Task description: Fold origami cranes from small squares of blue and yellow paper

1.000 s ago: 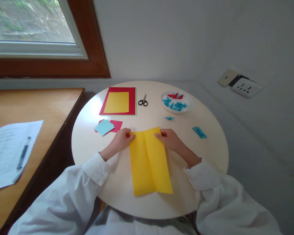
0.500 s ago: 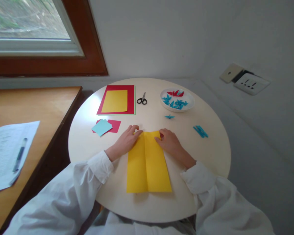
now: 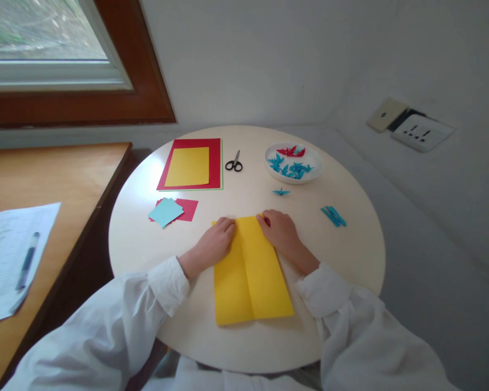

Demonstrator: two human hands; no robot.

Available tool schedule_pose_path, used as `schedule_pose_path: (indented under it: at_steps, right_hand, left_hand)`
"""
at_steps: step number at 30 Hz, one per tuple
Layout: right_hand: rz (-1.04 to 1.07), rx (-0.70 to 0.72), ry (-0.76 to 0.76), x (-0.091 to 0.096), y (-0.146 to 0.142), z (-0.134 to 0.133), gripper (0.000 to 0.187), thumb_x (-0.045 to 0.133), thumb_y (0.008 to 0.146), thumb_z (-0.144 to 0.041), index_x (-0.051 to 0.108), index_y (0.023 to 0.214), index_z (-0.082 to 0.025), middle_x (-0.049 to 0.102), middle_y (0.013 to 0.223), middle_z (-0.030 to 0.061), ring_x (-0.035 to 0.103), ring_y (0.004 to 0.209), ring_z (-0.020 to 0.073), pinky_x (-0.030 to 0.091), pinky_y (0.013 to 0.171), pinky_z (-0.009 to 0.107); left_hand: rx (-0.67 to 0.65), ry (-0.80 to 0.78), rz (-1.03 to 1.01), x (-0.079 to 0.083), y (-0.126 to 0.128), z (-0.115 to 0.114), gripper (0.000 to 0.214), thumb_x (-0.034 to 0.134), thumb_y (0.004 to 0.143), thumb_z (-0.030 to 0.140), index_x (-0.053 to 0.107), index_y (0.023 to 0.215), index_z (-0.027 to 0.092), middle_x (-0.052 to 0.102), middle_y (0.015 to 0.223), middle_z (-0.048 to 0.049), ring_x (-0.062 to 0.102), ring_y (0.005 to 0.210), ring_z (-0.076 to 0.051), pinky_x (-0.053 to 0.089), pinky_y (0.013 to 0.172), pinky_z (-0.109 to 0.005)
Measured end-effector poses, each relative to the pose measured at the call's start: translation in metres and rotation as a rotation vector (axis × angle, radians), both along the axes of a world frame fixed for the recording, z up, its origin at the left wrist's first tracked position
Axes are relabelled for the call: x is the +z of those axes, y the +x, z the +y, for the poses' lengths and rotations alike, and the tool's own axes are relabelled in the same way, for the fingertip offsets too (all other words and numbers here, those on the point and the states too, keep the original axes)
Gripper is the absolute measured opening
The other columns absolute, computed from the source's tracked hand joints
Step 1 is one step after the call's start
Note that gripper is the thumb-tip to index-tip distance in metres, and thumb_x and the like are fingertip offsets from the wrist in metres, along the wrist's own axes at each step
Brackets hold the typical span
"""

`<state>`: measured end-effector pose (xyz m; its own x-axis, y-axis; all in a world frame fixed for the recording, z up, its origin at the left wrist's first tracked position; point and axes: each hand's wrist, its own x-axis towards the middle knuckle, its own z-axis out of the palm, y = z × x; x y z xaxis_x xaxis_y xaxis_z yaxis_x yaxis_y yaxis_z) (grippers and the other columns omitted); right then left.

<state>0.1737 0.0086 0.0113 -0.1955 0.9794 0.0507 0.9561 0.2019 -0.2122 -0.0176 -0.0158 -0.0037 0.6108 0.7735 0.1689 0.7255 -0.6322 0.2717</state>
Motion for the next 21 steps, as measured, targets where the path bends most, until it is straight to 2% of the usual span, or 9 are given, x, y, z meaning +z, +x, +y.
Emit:
schedule_pose_path:
  at_steps: [5, 12, 17, 21]
  right_hand:
    - [-0.016, -0.007, 0.029, -0.004, 0.000, 0.001, 0.027, 0.042, 0.087, -0.025, 0.061, 0.070, -0.018, 0.067, 0.077, 0.0072, 0.057, 0.071, 0.0184, 0.030, 0.060, 0.029]
    - [-0.029, 0.010, 0.031, -0.007, 0.000, 0.001, 0.025, 0.041, 0.087, -0.025, 0.061, 0.073, -0.017, 0.067, 0.081, 0.0077, 0.058, 0.077, 0.0200, 0.032, 0.063, 0.030]
    - [-0.050, 0.023, 0.012, -0.005, -0.001, 0.001, 0.026, 0.039, 0.089, -0.023, 0.061, 0.076, -0.017, 0.066, 0.085, 0.0083, 0.057, 0.081, 0.0196, 0.033, 0.066, 0.030]
    - [-0.081, 0.026, -0.001, -0.005, -0.001, -0.002, 0.026, 0.039, 0.089, -0.022, 0.061, 0.078, -0.016, 0.065, 0.087, 0.0083, 0.056, 0.084, 0.0202, 0.032, 0.067, 0.030]
  left_hand:
    - [0.082, 0.005, -0.029, -0.002, 0.006, -0.007, 0.044, 0.038, 0.073, 0.000, 0.047, 0.116, 0.007, 0.052, 0.110, -0.0164, 0.047, 0.105, -0.027, 0.044, 0.093, -0.044]
    - [0.091, 0.073, -0.003, -0.005, 0.009, -0.007, 0.040, 0.030, 0.089, 0.014, 0.042, 0.124, -0.001, 0.050, 0.116, -0.0228, 0.046, 0.107, -0.030, 0.041, 0.093, -0.045]
    - [0.058, 0.142, 0.057, -0.009, 0.009, -0.007, 0.041, 0.031, 0.088, 0.012, 0.043, 0.123, -0.005, 0.051, 0.118, -0.0252, 0.045, 0.109, -0.031, 0.040, 0.092, -0.043]
    - [0.055, 0.179, 0.074, -0.010, 0.009, -0.007, 0.040, 0.033, 0.085, 0.011, 0.047, 0.120, -0.003, 0.052, 0.118, -0.0242, 0.046, 0.107, -0.030, 0.041, 0.090, -0.043]
